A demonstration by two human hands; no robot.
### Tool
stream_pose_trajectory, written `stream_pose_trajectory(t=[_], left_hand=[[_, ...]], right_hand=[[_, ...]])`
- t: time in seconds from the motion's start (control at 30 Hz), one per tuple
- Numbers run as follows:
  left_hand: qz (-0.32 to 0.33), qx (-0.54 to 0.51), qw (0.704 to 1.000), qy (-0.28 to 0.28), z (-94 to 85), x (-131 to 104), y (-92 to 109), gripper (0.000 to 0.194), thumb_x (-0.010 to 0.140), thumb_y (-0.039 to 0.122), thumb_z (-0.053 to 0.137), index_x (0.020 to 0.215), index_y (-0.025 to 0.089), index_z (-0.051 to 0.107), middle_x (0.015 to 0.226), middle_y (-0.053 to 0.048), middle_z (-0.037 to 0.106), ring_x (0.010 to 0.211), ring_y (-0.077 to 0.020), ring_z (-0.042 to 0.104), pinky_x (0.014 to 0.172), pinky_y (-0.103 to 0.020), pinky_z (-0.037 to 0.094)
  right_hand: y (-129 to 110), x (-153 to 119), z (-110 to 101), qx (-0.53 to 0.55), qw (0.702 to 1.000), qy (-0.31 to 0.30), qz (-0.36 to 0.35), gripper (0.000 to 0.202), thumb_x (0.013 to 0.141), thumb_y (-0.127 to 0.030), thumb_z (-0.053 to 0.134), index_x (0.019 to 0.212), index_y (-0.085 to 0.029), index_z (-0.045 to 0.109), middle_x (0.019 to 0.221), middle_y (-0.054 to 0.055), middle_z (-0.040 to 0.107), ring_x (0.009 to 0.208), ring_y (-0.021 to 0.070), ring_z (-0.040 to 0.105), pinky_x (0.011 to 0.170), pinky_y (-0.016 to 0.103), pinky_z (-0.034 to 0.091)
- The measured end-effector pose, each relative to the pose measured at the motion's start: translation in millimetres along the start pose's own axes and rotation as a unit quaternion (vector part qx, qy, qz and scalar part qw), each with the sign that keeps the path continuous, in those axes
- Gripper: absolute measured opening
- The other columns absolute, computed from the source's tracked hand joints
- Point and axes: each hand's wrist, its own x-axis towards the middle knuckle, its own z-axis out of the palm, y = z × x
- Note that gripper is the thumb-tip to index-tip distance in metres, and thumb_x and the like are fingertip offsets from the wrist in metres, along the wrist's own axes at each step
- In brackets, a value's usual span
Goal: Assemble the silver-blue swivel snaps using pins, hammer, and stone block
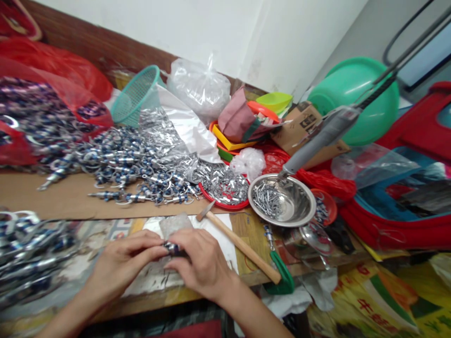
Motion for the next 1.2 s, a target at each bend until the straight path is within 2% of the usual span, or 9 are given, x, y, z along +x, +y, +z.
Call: stream_pose_trajectory(t=[0.1, 0.23, 0.33, 0.5, 0.7, 0.8, 0.97, 1.1, 1.2], left_hand=[[-0.030, -0.026, 0.998, -0.039, -4.6, 2.8, 9.3, 0.017, 0.074, 0.022, 0.056, 0.063, 0.020, 0.069, 0.066, -0.001, 0.069, 0.064, -0.0153, 0.063, 0.061, -0.024, 0.049], [-0.022, 0.020, 0.999, -0.030, -7.4, 0.6, 13.6, 0.017, 0.076, 0.024, 0.055, 0.065, 0.020, 0.068, 0.067, -0.001, 0.069, 0.064, -0.0143, 0.062, 0.061, -0.022, 0.047], [0.016, 0.090, 0.996, -0.006, -5.8, -4.6, 12.7, 0.019, 0.079, 0.024, 0.052, 0.067, 0.018, 0.065, 0.066, -0.001, 0.067, 0.063, -0.0140, 0.061, 0.060, -0.021, 0.046], [0.114, 0.211, 0.971, -0.009, -3.7, -13.0, 7.8, 0.019, 0.082, 0.021, 0.045, 0.077, 0.018, 0.062, 0.071, -0.004, 0.066, 0.064, -0.0152, 0.061, 0.059, -0.023, 0.046], [0.209, 0.323, 0.923, -0.006, -12.2, -13.4, 16.4, 0.028, 0.081, 0.012, 0.036, 0.073, 0.018, 0.062, 0.068, -0.006, 0.064, 0.058, -0.0168, 0.060, 0.052, -0.025, 0.046], [0.242, 0.354, 0.903, 0.012, -12.6, -11.6, 23.5, 0.033, 0.078, 0.008, 0.031, 0.068, 0.017, 0.062, 0.065, -0.008, 0.064, 0.055, -0.0187, 0.059, 0.049, -0.027, 0.045], [0.232, 0.345, 0.909, 0.014, -8.0, -12.2, 25.7, 0.031, 0.078, 0.007, 0.032, 0.068, 0.017, 0.059, 0.062, -0.006, 0.062, 0.055, -0.0178, 0.058, 0.052, -0.027, 0.043], [0.248, 0.366, 0.897, -0.002, -8.5, -10.7, 26.1, 0.032, 0.073, 0.001, 0.030, 0.064, 0.019, 0.056, 0.058, -0.003, 0.059, 0.052, -0.0174, 0.055, 0.049, -0.026, 0.040], [0.270, 0.365, 0.890, -0.036, -11.7, -6.5, 25.4, 0.033, 0.070, -0.001, 0.030, 0.063, 0.020, 0.055, 0.057, -0.002, 0.058, 0.050, -0.0165, 0.053, 0.047, -0.025, 0.037]], right_hand=[[1.6, -5.1, -3.9, -0.047, 0.994, 0.007, -0.101, 0.020, 0.077, -0.005, 0.052, 0.094, -0.017, 0.056, 0.088, 0.008, 0.063, 0.085, 0.0158, 0.059, 0.072, 0.027, 0.050], [2.3, -6.0, -11.2, -0.055, 0.987, 0.007, -0.148, 0.015, 0.079, -0.006, 0.051, 0.091, -0.013, 0.059, 0.088, 0.012, 0.063, 0.089, 0.0172, 0.058, 0.074, 0.028, 0.051], [1.3, -4.4, -18.0, -0.055, 0.984, -0.022, -0.166, 0.018, 0.083, -0.009, 0.045, 0.095, -0.012, 0.059, 0.090, 0.013, 0.064, 0.093, 0.0177, 0.058, 0.074, 0.028, 0.051], [-2.6, -1.8, -25.0, -0.101, 0.972, -0.043, -0.206, 0.018, 0.082, -0.008, 0.047, 0.095, -0.008, 0.060, 0.090, 0.014, 0.066, 0.094, 0.0203, 0.058, 0.074, 0.029, 0.053], [-3.7, -1.4, -25.3, -0.086, 0.978, -0.012, -0.191, 0.020, 0.085, -0.010, 0.043, 0.094, -0.008, 0.061, 0.089, 0.015, 0.066, 0.092, 0.0192, 0.059, 0.072, 0.029, 0.054], [-4.8, -0.6, -27.2, -0.100, 0.974, -0.023, -0.202, 0.019, 0.083, -0.009, 0.046, 0.095, -0.007, 0.060, 0.090, 0.015, 0.066, 0.094, 0.0207, 0.059, 0.074, 0.031, 0.054], [-6.7, -0.9, -30.1, -0.126, 0.966, -0.041, -0.222, 0.019, 0.081, -0.008, 0.049, 0.098, -0.009, 0.060, 0.091, 0.014, 0.067, 0.096, 0.0210, 0.060, 0.074, 0.031, 0.054], [-5.3, -5.8, -27.6, -0.107, 0.976, -0.024, -0.190, 0.022, 0.084, -0.010, 0.045, 0.101, -0.011, 0.058, 0.094, 0.014, 0.066, 0.095, 0.0200, 0.059, 0.073, 0.031, 0.054], [-6.3, -8.3, -25.0, -0.106, 0.979, -0.018, -0.172, 0.023, 0.083, -0.009, 0.045, 0.102, -0.011, 0.058, 0.093, 0.014, 0.066, 0.091, 0.0194, 0.061, 0.071, 0.030, 0.054]])
